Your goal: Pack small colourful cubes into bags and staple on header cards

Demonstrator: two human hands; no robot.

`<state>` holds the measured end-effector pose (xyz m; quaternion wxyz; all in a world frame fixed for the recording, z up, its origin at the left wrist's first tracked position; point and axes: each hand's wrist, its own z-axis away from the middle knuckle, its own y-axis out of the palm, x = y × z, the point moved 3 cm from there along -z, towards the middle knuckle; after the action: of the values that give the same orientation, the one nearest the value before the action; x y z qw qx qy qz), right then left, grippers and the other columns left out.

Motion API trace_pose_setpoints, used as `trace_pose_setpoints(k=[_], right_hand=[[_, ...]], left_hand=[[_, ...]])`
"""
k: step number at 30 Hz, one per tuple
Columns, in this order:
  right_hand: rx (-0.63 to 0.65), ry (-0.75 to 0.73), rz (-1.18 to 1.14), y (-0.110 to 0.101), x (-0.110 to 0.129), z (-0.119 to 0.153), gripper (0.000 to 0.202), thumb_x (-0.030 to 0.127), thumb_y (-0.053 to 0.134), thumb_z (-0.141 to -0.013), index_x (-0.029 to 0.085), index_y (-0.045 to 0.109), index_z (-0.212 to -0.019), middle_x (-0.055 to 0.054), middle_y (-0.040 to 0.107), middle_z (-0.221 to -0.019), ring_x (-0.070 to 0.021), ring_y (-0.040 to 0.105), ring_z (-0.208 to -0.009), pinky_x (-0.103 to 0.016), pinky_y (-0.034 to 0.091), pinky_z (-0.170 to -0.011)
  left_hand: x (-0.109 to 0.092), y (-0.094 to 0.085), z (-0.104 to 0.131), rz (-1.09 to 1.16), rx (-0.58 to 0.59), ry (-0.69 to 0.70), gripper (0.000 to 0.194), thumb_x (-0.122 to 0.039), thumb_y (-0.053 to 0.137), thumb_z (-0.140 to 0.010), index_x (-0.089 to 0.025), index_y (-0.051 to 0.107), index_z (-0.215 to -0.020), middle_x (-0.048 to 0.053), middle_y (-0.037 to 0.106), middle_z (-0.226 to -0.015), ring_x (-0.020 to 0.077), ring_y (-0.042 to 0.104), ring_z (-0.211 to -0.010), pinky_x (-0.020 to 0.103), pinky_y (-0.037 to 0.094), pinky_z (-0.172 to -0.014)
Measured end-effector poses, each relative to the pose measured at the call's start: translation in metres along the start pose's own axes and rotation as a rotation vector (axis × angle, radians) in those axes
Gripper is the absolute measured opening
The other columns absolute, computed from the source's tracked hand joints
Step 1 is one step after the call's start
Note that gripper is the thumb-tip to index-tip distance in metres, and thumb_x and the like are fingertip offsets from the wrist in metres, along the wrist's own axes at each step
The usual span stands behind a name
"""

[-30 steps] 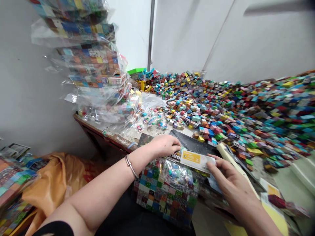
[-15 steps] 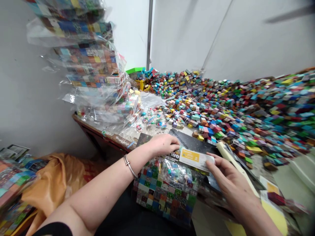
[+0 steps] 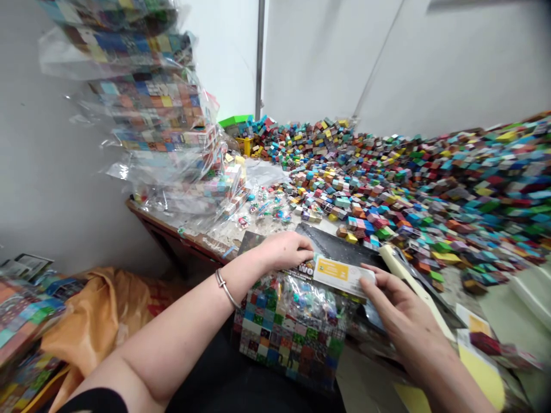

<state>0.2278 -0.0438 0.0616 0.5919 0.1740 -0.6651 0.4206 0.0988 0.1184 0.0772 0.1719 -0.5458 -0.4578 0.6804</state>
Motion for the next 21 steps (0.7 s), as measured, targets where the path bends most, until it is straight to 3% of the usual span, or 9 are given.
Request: trace_pose_setpoints(k=[21], right_hand=[[0.000,-0.022,0.015,0.0014,0.0040,0.0006,0.033,0.053,0.058,-0.064,0.022,0.052,-0.072,-0.008,0.051,-0.121,-0.0260,0.053,-0.101,-0.033,0.045,-0.083]], left_hand=[[0.0017,0.0017,-0.0014,0.058,0.008,-0.018,0.027,-0.033,0.045,-0.078,-0.021,0.067,-0.086,0.001,0.067,-0.081,0.0137,0.054,-0.069,0.021,0.035,-0.056]])
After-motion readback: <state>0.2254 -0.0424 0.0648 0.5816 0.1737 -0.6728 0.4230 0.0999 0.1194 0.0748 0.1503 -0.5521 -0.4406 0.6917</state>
